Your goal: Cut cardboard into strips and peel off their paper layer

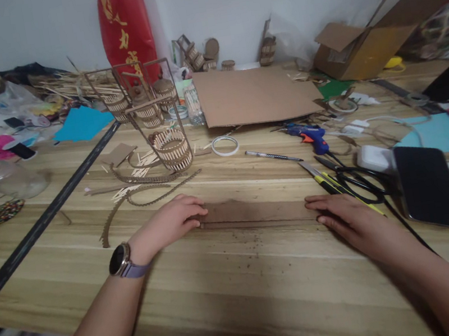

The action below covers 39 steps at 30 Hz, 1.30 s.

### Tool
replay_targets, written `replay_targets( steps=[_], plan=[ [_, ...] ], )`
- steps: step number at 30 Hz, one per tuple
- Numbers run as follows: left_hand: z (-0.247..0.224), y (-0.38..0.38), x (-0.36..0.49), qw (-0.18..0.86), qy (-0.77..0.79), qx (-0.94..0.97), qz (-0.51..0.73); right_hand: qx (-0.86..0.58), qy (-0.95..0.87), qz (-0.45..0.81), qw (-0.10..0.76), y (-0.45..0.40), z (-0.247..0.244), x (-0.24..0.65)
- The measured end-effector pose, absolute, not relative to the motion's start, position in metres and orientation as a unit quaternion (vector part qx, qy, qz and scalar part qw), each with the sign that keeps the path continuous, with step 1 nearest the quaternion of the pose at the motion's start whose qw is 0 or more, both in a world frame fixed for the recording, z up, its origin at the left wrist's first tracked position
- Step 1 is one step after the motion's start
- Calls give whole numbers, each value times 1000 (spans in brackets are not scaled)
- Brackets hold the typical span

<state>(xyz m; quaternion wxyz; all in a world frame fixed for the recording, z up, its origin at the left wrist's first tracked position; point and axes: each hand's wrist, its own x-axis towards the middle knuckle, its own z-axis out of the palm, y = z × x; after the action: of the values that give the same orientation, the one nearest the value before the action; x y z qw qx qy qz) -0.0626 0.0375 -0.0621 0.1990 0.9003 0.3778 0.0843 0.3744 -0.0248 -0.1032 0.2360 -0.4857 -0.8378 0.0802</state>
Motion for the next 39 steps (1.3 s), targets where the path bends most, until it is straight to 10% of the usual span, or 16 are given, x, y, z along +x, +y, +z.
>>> replay_targets(
  steps=[39],
  plan=[
    [-58, 35, -59, 172, 380, 907, 55, -480, -844, 62, 229, -26, -95, 369]
  ],
)
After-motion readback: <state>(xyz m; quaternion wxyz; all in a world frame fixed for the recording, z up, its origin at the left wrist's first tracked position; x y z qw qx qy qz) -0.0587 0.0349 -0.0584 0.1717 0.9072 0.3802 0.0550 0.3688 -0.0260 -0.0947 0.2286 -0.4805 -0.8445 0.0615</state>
